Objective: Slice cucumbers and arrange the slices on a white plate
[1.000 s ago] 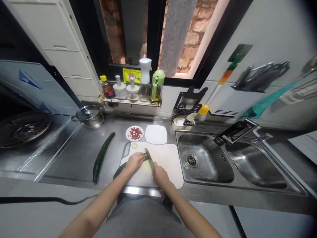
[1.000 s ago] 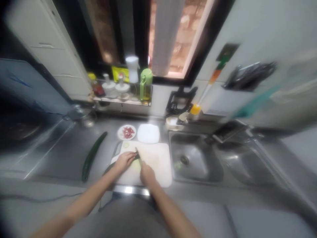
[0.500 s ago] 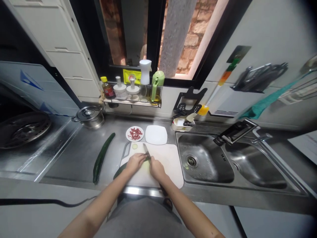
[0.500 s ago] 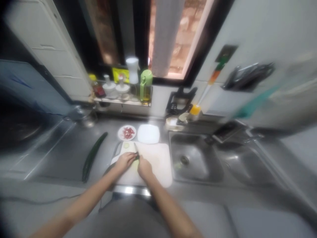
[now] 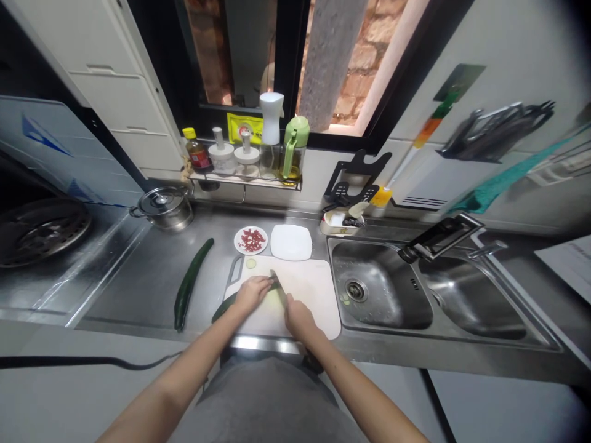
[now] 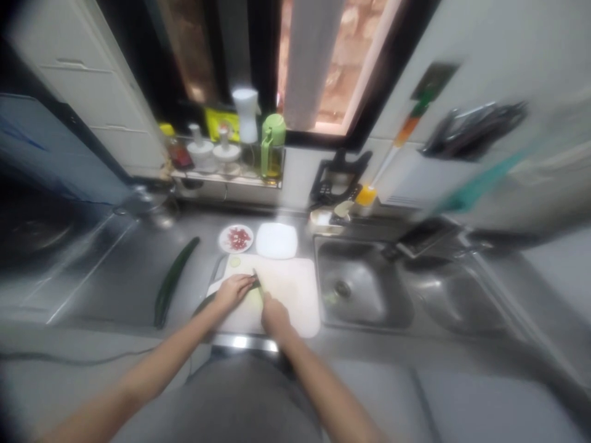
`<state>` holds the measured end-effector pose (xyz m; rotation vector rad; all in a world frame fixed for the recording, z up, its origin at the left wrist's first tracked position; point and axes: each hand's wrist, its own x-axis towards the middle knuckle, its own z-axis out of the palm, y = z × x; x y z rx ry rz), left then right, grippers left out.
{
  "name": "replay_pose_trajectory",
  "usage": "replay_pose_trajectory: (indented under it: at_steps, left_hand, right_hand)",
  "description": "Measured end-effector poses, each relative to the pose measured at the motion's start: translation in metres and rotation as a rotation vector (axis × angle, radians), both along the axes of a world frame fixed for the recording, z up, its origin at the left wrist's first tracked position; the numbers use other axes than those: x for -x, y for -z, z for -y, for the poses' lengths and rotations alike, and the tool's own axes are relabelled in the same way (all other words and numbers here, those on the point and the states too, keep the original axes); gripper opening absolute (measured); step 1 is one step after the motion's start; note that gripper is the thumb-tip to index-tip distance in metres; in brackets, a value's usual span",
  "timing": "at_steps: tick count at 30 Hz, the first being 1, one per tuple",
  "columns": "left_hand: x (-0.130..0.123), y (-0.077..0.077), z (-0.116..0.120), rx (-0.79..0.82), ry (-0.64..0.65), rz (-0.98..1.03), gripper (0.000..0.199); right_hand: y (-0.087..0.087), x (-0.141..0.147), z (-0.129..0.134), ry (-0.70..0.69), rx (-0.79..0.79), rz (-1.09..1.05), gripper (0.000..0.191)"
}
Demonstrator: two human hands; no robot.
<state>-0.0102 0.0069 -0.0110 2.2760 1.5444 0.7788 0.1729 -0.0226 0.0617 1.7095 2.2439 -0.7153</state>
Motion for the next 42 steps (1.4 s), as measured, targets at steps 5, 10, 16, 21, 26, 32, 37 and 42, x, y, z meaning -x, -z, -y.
replay_pose_trajectory:
  at_steps: [5,10,16,21,26,32,37,42]
  left_hand:
    - [0.001,0.006,-0.001,-0.014,0.003,0.002,0.025]
    - [0.003,0.009,-0.002,-0.022,0.014,0.009,0.025]
    - [0.001,0.006,0.001,-0.024,0.000,-0.009,0.025]
    - [0.001,0.007,0.001,-0.009,-0.015,-0.023,0.025]
    - [0.002,0.008,0.000,-0.001,-0.007,-0.020,0.025]
    - [0.001,0.007,0.001,-0.009,-0.006,-0.026,0.024]
    - [0.001,0.006,0.001,-0.017,-0.002,-0.017,0.024]
    - [0.001,0.005,0.001,-0.009,-0.004,-0.012,0.024]
  right_hand:
    - [-0.001,0.011,-0.013,0.014,-0.016,-0.030,0.037]
    - [0.001,0.021,-0.023,0.030,-0.031,-0.058,0.038]
    - [0.006,0.018,-0.016,0.028,-0.022,-0.042,0.037]
    - [0.014,0.003,0.003,0.012,-0.022,-0.019,0.037]
    - [0.013,0.001,0.006,0.003,-0.011,0.010,0.037]
    - [0.008,0.015,-0.010,0.019,-0.020,-0.009,0.036]
    - [0.008,0.027,-0.024,0.020,-0.031,-0.031,0.037]
    - [0.011,0.022,-0.018,0.019,-0.017,-0.019,0.037]
